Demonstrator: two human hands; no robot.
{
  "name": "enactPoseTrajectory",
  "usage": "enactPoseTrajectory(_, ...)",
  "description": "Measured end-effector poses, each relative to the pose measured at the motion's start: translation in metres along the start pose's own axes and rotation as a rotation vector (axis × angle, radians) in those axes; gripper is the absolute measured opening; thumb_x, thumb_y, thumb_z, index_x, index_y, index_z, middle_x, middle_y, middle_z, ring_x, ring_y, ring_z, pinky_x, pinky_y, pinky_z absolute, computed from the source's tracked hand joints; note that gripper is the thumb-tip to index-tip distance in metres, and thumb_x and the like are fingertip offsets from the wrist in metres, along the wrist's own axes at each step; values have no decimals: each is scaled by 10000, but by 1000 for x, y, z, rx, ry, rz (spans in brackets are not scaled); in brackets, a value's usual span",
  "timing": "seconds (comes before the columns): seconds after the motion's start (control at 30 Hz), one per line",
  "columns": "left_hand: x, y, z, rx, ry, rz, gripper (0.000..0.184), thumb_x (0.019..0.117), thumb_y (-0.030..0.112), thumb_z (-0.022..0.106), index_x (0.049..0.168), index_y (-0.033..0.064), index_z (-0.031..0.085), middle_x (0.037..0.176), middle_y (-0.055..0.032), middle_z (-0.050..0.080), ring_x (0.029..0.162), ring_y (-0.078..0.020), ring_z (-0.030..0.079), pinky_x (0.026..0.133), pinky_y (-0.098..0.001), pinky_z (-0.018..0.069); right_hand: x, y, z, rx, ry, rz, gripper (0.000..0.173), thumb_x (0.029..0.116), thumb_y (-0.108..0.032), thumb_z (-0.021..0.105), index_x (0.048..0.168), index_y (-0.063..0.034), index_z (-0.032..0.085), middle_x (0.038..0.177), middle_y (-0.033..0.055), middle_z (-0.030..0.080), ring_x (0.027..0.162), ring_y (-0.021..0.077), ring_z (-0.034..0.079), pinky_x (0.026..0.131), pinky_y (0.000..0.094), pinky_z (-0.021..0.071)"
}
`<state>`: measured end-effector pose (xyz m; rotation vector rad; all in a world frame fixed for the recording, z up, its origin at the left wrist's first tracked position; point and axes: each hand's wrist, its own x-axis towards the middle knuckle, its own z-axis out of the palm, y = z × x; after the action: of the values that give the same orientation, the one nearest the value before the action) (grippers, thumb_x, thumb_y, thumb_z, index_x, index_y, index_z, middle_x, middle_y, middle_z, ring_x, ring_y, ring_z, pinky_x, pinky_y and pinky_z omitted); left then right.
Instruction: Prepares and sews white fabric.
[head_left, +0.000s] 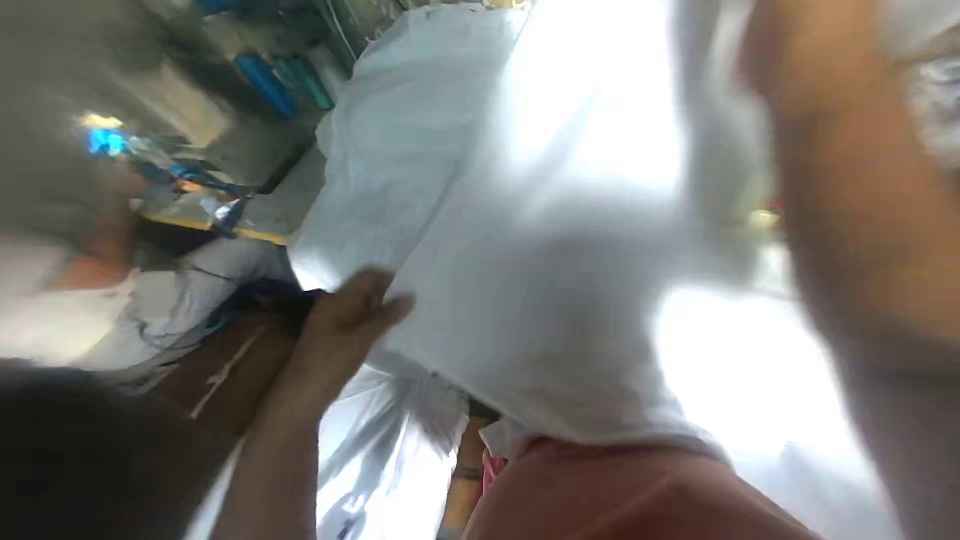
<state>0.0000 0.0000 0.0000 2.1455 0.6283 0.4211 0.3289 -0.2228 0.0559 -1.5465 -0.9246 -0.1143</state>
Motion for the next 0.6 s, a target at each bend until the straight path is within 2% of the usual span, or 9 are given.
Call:
enactPoseTrajectory(0.03,-13,-30,0,75,-37,-130,178,984,108,634,1136,17,630,851,-19,637,707,-48,599,653,-268,537,22,-7,57,44,26,64,25,931,46,611,921,34,631,811,-9,582,756,-3,554,741,186,479)
enactPoseTrajectory(0.1,-31,-87,3,273,-200,-437,327,1011,167,622,1252,-54,612,1011,-203,677,883,-272,657,820,-488,543,27,37,120,189,-241,17,293,957,-34,643,1234,60,616,1206,111,661,1105,90,632,973,252,522)
enactPoseTrajectory(0.13,-38,-110,8,381,-304,-578,394,1032,202,604,1325,-60,580,1124,-287,666,1026,-404,656,929,-601,497,22,64,140,184,-376,34,409,969,-63,652,1353,52,573,1430,180,562,1322,175,549,1101,312,461)
enactPoseTrajectory(0.17,-44,-127,16,488,-379,-670,434,1039,225,596,1384,-36,554,1214,-319,649,1139,-480,627,995,-664,447,16,92,157,165,-458,75,457,963,-70,666,1396,30,558,1552,226,436,1449,260,428,1171,382,385)
enactPoseTrajectory(0.23,-47,-135,38,601,-419,-675,510,1025,205,618,1481,18,489,1364,-304,597,1268,-511,567,1056,-690,400,5,131,171,170,-496,204,419,975,-58,644,1380,21,573,1538,227,449,1436,296,431,1156,420,394)
enactPoseTrajectory(0.3,-33,-124,62,547,-376,-517,494,1025,181,614,1480,25,507,1466,-264,533,1369,-455,499,1130,-629,365,-3,156,164,119,-507,296,349,1022,-54,562,1357,44,579,1440,219,551,1315,287,548,1092,411,452)
enactPoseTrajectory(0.4,9,-101,103,501,-236,-95,307,1034,142,581,1280,-10,683,1387,-270,597,1299,-462,560,1069,-622,432,-19,187,144,-50,-484,364,310,1056,-72,492,1317,45,612,1352,214,621,1220,297,625,1058,435,482)
enactPoseTrajectory(0.47,48,-84,129,497,-215,121,274,1042,124,566,1233,-14,708,1375,-252,611,1268,-445,586,1054,-602,454,-32,204,132,-83,-482,456,321,1074,-109,471,1318,38,619,1326,214,634,1205,307,625,1042,474,478)
enactPoseTrajectory(0.6,139,-61,184,512,-229,495,294,1011,110,607,1242,-50,693,1380,-269,608,1275,-466,585,1062,-597,453,-56,221,122,144,-421,698,332,1102,-186,448,1287,48,595,1166,172,637,921,159,614,817,327,527)
